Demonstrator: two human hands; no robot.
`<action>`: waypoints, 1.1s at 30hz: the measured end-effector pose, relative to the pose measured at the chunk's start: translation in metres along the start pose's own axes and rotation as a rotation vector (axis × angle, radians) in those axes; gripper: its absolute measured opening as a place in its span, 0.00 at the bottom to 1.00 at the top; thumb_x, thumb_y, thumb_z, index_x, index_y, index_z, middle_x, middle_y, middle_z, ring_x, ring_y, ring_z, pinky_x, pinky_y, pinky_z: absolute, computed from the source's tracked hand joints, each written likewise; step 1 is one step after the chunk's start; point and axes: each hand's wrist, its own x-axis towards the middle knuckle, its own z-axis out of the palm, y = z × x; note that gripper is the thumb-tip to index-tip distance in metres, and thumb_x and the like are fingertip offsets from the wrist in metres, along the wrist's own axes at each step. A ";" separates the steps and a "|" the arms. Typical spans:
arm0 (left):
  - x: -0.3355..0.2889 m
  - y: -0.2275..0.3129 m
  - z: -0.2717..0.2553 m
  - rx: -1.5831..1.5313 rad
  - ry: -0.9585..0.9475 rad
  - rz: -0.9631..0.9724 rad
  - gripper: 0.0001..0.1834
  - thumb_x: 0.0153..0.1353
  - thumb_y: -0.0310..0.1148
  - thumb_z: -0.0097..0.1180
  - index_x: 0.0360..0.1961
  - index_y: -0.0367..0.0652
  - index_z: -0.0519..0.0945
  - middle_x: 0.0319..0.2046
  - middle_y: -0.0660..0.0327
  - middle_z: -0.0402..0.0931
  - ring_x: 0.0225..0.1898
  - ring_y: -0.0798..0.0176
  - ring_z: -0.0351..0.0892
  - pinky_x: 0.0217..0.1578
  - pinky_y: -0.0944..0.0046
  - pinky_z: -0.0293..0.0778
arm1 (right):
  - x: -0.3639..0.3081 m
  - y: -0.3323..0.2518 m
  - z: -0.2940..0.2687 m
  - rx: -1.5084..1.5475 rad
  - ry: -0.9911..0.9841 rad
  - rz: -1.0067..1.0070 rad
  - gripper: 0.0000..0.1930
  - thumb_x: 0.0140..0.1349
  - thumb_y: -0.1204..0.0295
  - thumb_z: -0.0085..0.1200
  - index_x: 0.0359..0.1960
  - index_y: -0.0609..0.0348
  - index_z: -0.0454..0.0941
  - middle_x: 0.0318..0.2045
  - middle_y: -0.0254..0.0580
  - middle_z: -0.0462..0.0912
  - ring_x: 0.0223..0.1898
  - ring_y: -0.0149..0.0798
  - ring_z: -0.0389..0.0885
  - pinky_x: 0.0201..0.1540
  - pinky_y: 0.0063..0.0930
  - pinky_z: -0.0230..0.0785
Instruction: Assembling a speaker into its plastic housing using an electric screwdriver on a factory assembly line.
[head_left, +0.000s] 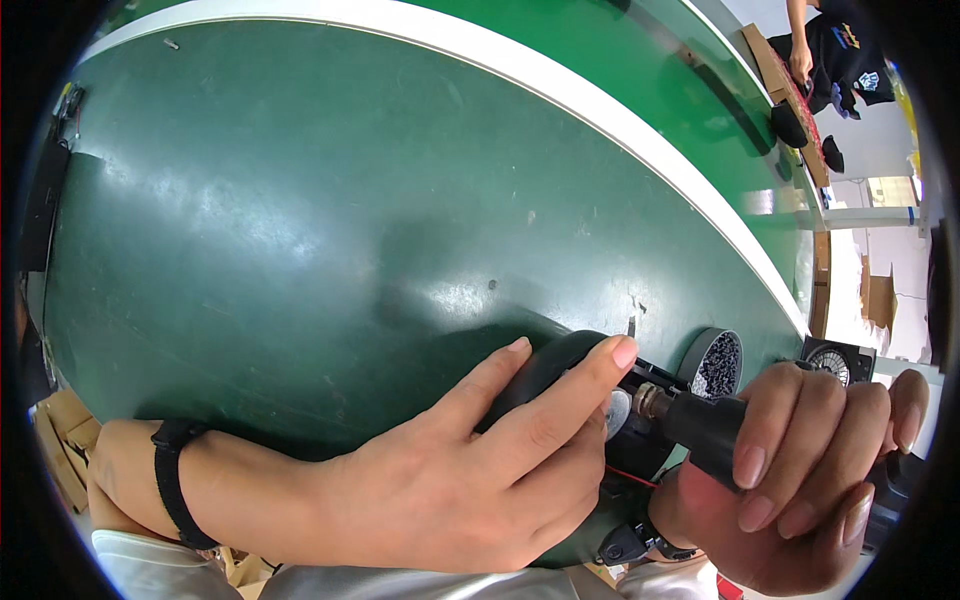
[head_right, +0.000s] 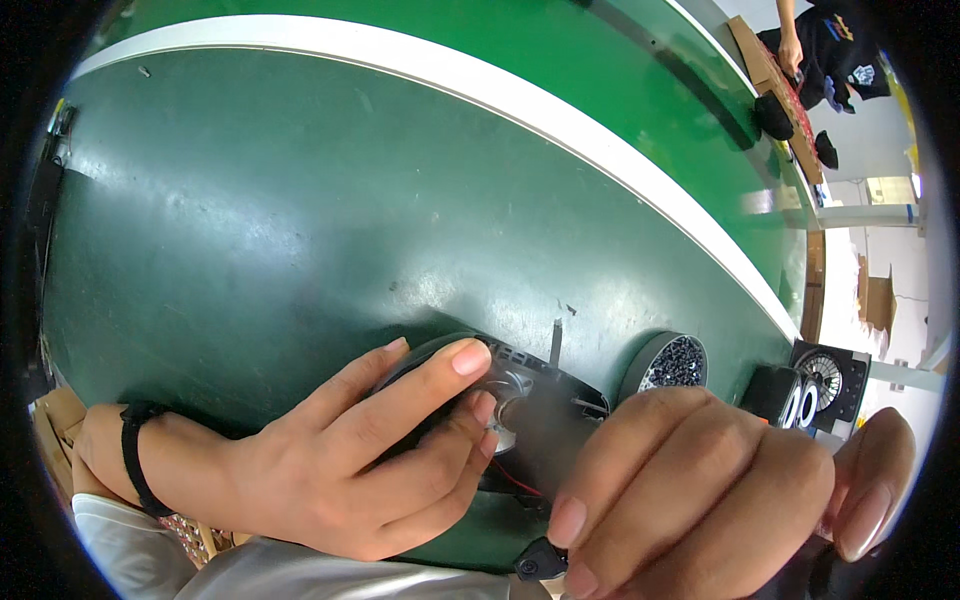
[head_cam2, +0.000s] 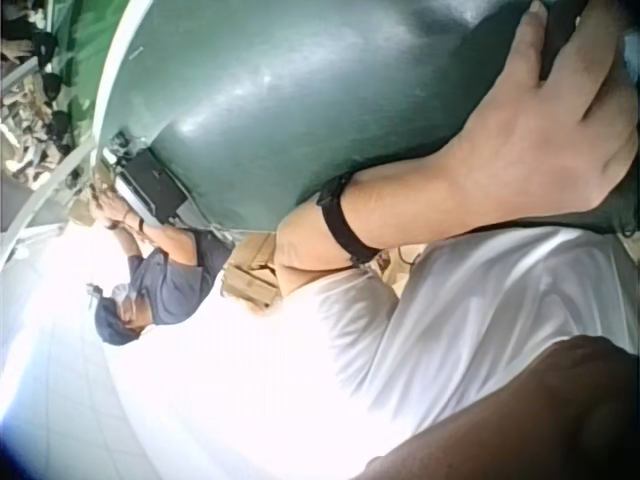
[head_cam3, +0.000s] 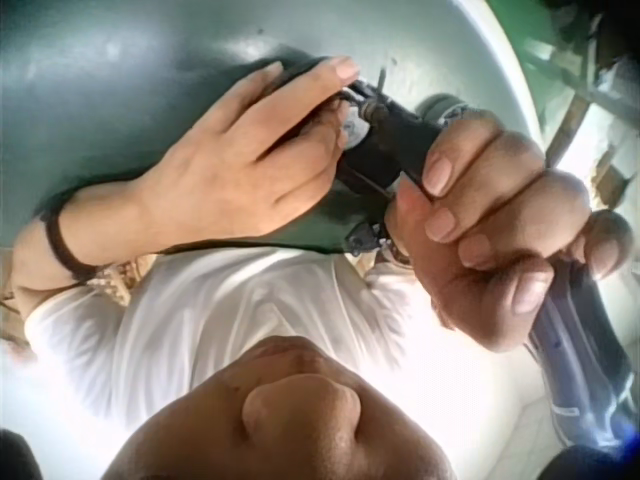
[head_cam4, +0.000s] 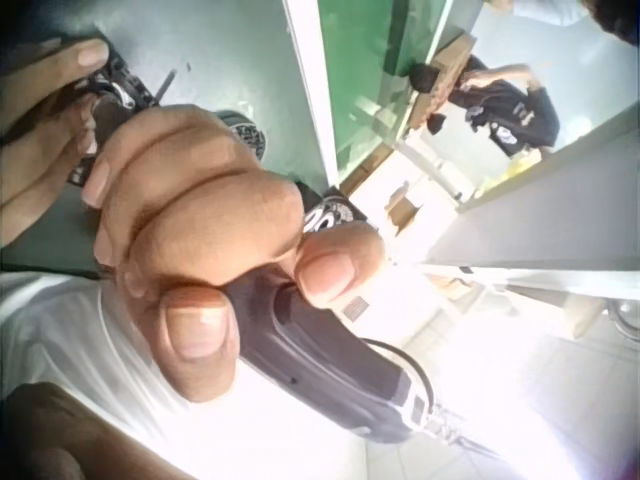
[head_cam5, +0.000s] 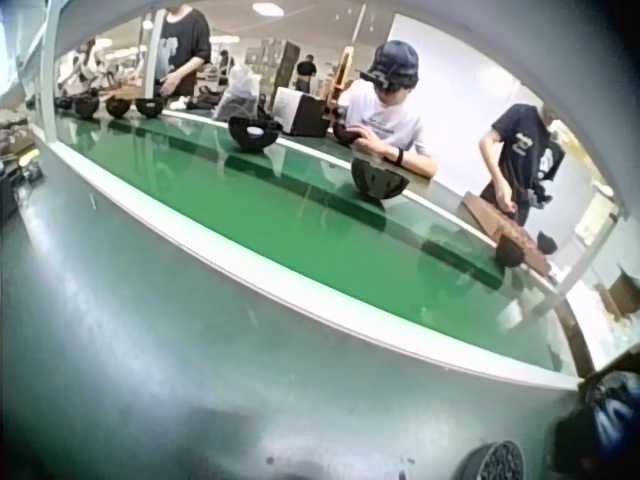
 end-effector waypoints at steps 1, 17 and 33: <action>0.002 0.001 0.000 -0.010 -0.003 0.002 0.03 0.58 0.32 0.58 0.32 0.46 0.81 0.37 0.63 0.80 0.58 0.46 0.77 0.42 0.54 0.80 | 0.004 0.005 0.016 -0.007 0.007 0.006 0.18 0.69 0.68 0.48 0.59 0.51 0.64 0.26 0.31 0.68 0.28 0.34 0.72 0.40 0.37 0.67; 0.005 0.001 0.002 -0.017 0.005 0.010 0.06 0.55 0.32 0.57 0.33 0.44 0.81 0.38 0.62 0.79 0.59 0.42 0.75 0.41 0.55 0.82 | 0.007 0.035 0.051 -0.060 0.602 -0.245 0.13 0.64 0.75 0.48 0.48 0.60 0.60 0.20 0.31 0.67 0.18 0.29 0.67 0.30 0.29 0.65; 0.002 0.003 0.004 -0.017 0.022 -0.004 0.05 0.55 0.32 0.57 0.32 0.45 0.80 0.38 0.62 0.78 0.59 0.44 0.76 0.40 0.54 0.82 | 0.008 0.038 0.054 -0.092 0.587 -0.234 0.12 0.65 0.74 0.45 0.48 0.53 0.60 0.19 0.30 0.65 0.17 0.27 0.66 0.30 0.29 0.65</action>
